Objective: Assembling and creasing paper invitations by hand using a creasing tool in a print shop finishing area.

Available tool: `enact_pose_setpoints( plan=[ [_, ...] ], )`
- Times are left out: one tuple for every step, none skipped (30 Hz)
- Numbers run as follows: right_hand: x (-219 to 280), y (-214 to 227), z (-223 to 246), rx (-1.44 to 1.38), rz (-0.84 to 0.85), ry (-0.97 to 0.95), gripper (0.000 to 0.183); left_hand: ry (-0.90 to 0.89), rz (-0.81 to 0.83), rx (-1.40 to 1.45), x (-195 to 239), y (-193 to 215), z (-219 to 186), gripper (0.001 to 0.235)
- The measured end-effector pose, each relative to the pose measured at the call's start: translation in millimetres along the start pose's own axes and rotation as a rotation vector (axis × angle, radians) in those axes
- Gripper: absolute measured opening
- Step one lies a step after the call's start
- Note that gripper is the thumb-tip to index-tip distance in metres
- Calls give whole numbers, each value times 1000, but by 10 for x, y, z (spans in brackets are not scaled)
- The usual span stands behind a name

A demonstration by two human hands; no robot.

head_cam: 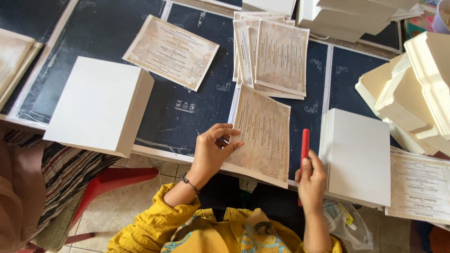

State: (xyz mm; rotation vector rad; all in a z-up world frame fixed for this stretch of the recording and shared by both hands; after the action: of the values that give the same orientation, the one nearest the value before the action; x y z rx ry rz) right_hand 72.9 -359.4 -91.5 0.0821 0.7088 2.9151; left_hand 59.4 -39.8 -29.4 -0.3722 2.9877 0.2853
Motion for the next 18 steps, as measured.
enact_pose_setpoints(
  plan=[
    [2, -17, 19, -5, 1, 6, 39, -6, -4, -3, -98, 50, -75, 23],
    [14, -18, 60, -2, -6, 63, 39, -104, 14, -38, -188, 78, -197, 25],
    [29, -21, 97, 2, -12, 120, 40, -202, 32, -74, -269, 106, -314, 28],
    [32, -16, 75, 2, -8, 121, 40, -200, 29, -74, -344, 138, -422, 28],
    [33, -7, 32, 26, -9, 81, 38, -190, 65, -32, -419, 152, -528, 24],
    [15, -13, 2, 44, -17, 42, 36, -187, 106, 9, -528, 169, -651, 22],
    [0, -11, -41, 39, -19, 45, 36, -192, 107, 5, -576, 243, -831, 22],
    [-8, -15, -90, -10, -11, 40, 32, -65, 231, -99, -608, 259, -932, 17],
    [-18, -20, -142, -59, -3, 35, 29, 63, 356, -202, -625, 282, -1025, 14],
    [-7, -5, -75, -60, -6, 34, 29, 62, 359, -203, -660, 324, -1081, 14],
    [3, -4, -6, -68, 13, 40, 32, 8, 355, -231, -698, 368, -1158, 12],
    [25, -3, 62, -73, 34, 44, 36, -44, 349, -256, -722, 420, -1225, 11],
    [16, -8, 73, -71, 34, 42, 36, -42, 350, -255, -789, 394, -1251, 11],
    [6, -14, 89, -88, 26, 53, 35, -97, 253, -255, -867, 412, -1313, 7],
    [1, -22, 106, -105, 19, 63, 34, -152, 155, -255, -938, 435, -1376, 6],
    [8, -21, 153, -105, 24, 62, 34, -148, 152, -258, -1098, 359, -1270, 6],
    [15, -20, 188, -82, 26, 35, 35, -195, 71, -230, -1258, 322, -1195, 16],
    [16, -10, 222, -60, 27, 9, 36, -244, -10, -202, -1419, 277, -1124, 29]
  ],
)
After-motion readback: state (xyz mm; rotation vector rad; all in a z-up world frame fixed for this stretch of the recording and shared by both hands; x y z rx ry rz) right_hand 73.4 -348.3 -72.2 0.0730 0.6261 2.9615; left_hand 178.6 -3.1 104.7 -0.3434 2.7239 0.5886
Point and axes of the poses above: each hand's wrist, its own x-axis away from the middle knuckle, its own y-axis out of the back of the hand, z = x × y, the point moved 5 cm from there along -x, towards the middle knuckle, and after that the axes turned 1 degree about -x, right-handed, at the moved point
